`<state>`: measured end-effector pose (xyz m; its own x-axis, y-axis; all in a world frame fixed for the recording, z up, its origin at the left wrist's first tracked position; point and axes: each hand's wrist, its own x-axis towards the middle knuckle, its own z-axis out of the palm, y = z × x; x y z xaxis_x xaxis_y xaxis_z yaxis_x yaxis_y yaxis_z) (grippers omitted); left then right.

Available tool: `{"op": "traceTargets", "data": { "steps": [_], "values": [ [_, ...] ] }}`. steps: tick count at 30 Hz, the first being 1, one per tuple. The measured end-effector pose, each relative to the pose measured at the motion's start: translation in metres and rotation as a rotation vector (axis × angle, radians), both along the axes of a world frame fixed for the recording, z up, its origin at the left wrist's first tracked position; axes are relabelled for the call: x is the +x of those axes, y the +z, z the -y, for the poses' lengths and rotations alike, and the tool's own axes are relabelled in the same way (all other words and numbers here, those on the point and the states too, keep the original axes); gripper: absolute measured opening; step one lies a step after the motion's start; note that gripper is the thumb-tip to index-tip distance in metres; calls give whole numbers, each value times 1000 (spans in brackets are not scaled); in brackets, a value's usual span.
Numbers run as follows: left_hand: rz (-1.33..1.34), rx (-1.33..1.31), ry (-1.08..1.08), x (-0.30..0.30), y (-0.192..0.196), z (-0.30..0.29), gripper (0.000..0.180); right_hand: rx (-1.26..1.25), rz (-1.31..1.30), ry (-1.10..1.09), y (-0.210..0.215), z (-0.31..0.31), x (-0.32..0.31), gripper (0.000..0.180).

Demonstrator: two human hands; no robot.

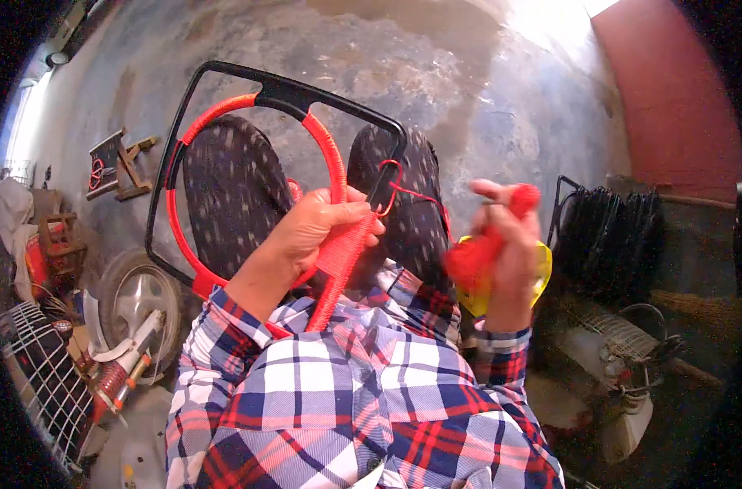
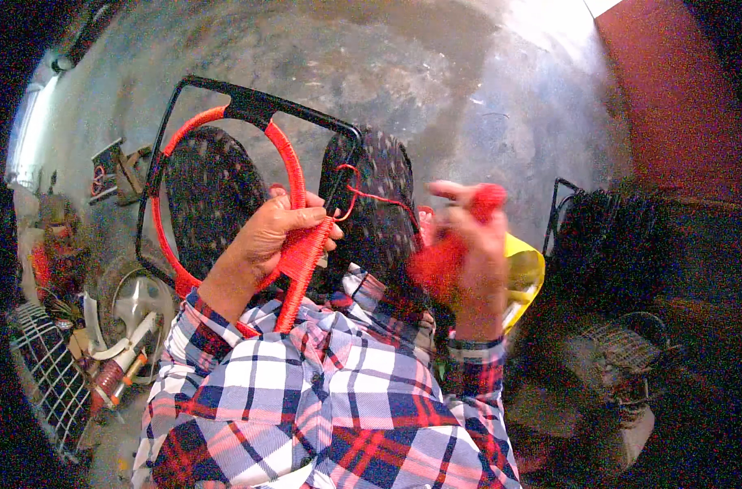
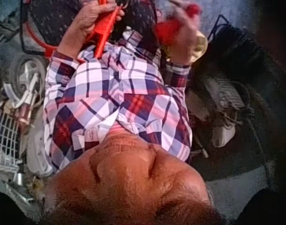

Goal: The person wraps a red plastic rope around the rim of a black steering wheel. They hold the wheel in their lap and repeatedly loop the rope around the frame, pulling it tight to cover the surface.

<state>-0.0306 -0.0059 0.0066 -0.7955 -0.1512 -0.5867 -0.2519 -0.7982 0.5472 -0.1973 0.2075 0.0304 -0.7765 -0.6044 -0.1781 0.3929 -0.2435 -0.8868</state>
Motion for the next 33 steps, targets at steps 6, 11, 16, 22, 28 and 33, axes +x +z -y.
{"op": "traceTargets", "data": {
  "steps": [6,11,16,22,28,33],
  "values": [
    [22,20,30,1,1,-1,19,376,-655,452,-33,48,29,20],
    [-10,63,34,3,-3,1,23,310,-358,362,-41,50,28,20],
    [-78,125,46,1,-2,2,28,194,-123,338,-36,57,36,20],
    [-96,157,21,5,-8,7,32,436,-607,209,-15,47,29,20],
    [-95,149,41,6,-14,5,36,388,-887,519,21,39,48,30],
    [-79,211,-17,4,-15,3,36,562,-1216,944,17,31,53,42]
  ]
}}
